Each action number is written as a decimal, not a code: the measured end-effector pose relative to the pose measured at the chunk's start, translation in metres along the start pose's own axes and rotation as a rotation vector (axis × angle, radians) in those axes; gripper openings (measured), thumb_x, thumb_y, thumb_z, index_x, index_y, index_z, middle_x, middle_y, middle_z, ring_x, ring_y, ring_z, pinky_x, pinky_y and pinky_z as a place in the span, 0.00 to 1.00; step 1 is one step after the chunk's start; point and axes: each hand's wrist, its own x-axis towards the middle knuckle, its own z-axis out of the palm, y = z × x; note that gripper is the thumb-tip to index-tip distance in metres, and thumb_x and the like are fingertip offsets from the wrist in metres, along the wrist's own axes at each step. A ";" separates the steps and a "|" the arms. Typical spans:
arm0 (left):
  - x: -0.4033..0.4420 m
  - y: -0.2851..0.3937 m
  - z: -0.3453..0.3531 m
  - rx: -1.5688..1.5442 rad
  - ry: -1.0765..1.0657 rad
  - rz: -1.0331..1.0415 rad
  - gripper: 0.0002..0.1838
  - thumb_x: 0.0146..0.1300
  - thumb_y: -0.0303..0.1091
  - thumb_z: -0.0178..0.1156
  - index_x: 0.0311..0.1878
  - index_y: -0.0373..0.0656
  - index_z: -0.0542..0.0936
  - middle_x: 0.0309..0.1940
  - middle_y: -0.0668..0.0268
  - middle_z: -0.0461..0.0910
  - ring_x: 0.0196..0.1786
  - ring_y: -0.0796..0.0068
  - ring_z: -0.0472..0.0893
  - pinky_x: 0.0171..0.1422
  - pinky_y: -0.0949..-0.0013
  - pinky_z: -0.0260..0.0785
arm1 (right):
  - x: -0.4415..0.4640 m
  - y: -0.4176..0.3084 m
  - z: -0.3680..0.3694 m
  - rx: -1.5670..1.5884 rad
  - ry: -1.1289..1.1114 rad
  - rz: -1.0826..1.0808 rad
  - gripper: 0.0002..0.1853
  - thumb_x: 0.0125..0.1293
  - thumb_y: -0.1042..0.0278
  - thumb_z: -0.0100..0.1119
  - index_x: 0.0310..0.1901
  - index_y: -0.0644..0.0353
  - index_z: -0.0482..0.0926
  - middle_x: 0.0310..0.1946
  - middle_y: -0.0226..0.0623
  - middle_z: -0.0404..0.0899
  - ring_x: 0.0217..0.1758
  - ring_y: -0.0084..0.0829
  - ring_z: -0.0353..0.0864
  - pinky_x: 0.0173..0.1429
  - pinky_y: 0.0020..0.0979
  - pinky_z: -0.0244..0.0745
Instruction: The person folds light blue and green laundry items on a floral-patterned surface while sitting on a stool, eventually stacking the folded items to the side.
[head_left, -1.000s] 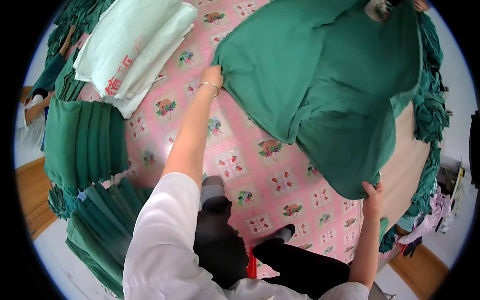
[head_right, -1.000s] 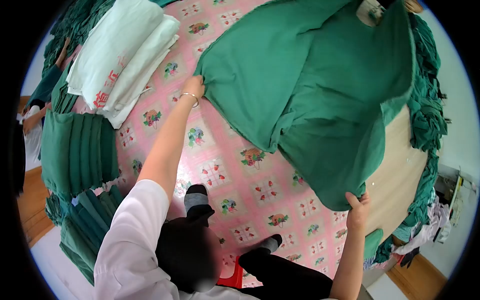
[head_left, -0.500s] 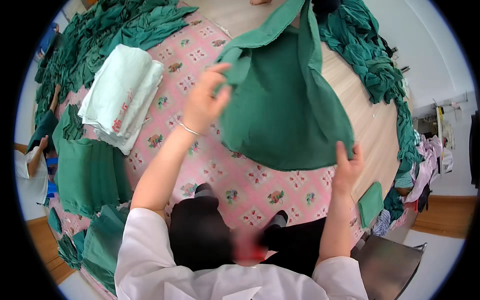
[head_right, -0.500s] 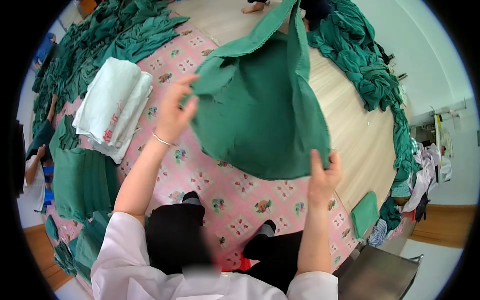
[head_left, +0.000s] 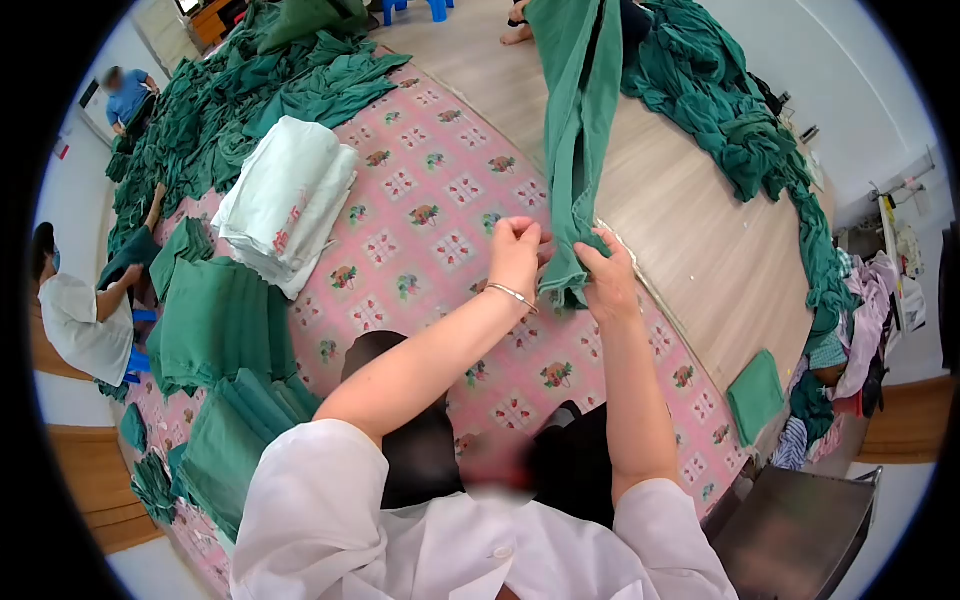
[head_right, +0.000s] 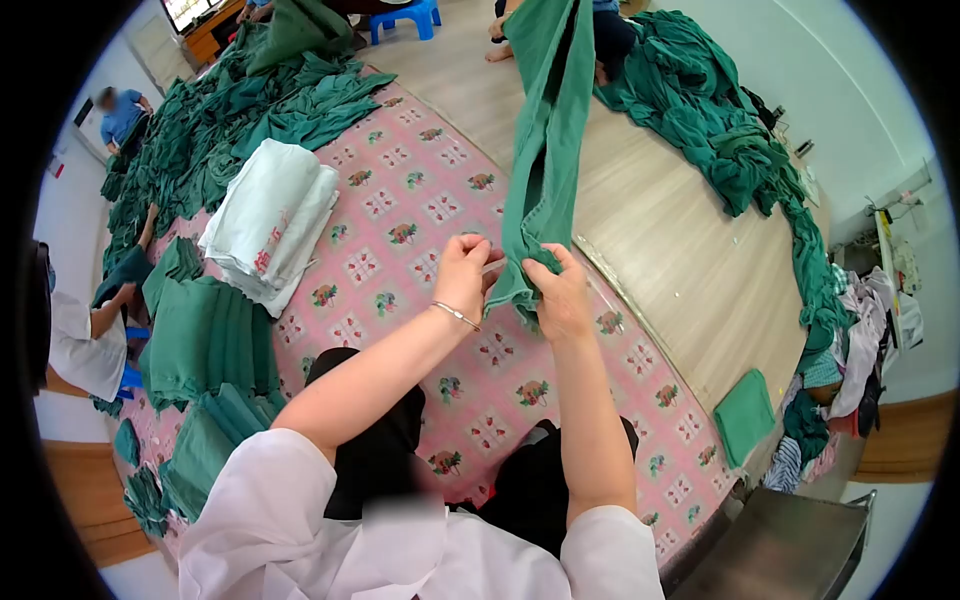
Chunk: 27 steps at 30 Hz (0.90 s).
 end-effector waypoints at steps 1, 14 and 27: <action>0.003 -0.003 -0.003 0.002 0.005 0.003 0.10 0.66 0.37 0.45 0.42 0.43 0.72 0.41 0.64 0.73 0.35 0.77 0.75 0.32 0.72 0.70 | 0.002 0.001 -0.002 0.003 -0.004 0.003 0.11 0.56 0.82 0.55 0.41 0.63 0.70 0.33 0.32 0.75 0.33 0.22 0.75 0.37 0.23 0.72; 0.005 0.048 -0.006 0.311 -0.148 0.497 0.04 0.58 0.28 0.56 0.32 0.37 0.77 0.27 0.66 0.78 0.27 0.79 0.75 0.33 0.73 0.68 | 0.011 -0.026 -0.044 -0.209 0.104 -0.299 0.10 0.59 0.80 0.51 0.43 0.65 0.69 0.34 0.33 0.77 0.31 0.19 0.74 0.33 0.21 0.69; -0.022 0.033 0.021 0.850 -0.200 1.428 0.06 0.46 0.23 0.58 0.31 0.39 0.76 0.25 0.60 0.72 0.30 0.60 0.74 0.32 0.63 0.67 | -0.023 -0.038 0.013 -0.378 0.027 -0.273 0.10 0.60 0.78 0.43 0.34 0.68 0.78 0.23 0.29 0.71 0.24 0.16 0.67 0.29 0.20 0.66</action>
